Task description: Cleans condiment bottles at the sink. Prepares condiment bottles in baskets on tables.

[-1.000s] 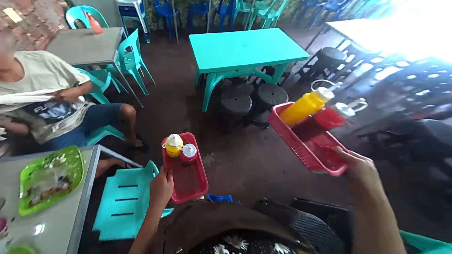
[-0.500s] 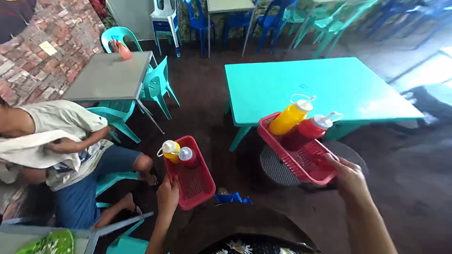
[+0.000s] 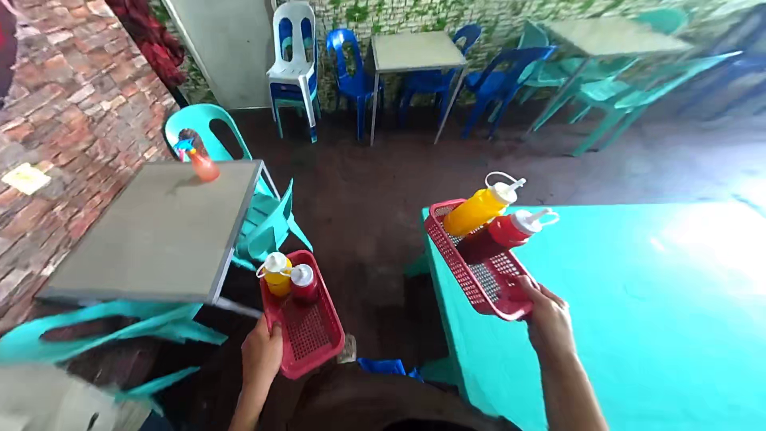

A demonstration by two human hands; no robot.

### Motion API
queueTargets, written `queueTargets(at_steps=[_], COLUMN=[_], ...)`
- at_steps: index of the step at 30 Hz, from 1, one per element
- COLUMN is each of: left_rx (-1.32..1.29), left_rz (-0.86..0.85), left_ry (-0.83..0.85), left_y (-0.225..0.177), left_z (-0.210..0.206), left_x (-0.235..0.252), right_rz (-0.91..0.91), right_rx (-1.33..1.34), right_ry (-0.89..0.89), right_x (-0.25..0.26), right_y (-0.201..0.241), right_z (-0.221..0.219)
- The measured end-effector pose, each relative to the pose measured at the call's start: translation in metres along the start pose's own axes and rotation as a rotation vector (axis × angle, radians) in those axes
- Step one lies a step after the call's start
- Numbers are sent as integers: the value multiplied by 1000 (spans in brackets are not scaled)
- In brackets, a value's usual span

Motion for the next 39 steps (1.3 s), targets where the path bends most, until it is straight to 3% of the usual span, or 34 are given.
queueTargets(at_steps=[10, 18, 25, 32, 39], left_rx=[-110, -90, -106, -164, -280], left_rz=[-105, 16, 20, -68, -165], left_ry=[48, 79, 12, -34, -38], left_y=[-213, -373, -513, -698, -905], left_z=[-86, -150, -227, -334, -453], left_x=[281, 456, 606, 764, 874], right_rz=[-13, 75, 54, 79, 32], right_rx=[-113, -45, -35, 6, 31], right_ry=[-259, -198, -287, -399, -559], right_x=[171, 327, 461, 589, 711], right_y=[79, 139, 206, 249, 290], right_z=[-159, -301, -411, -474, -502])
Point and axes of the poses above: each hand's wrist, its own x-axis towards the middle knuckle, its own z-axis out of the back of the hand, y = z × x, the point moved 6 cm from there along x, towards the middle knuckle, and after that the axes turned 13 degrees about -y, right-handed, at the moved point
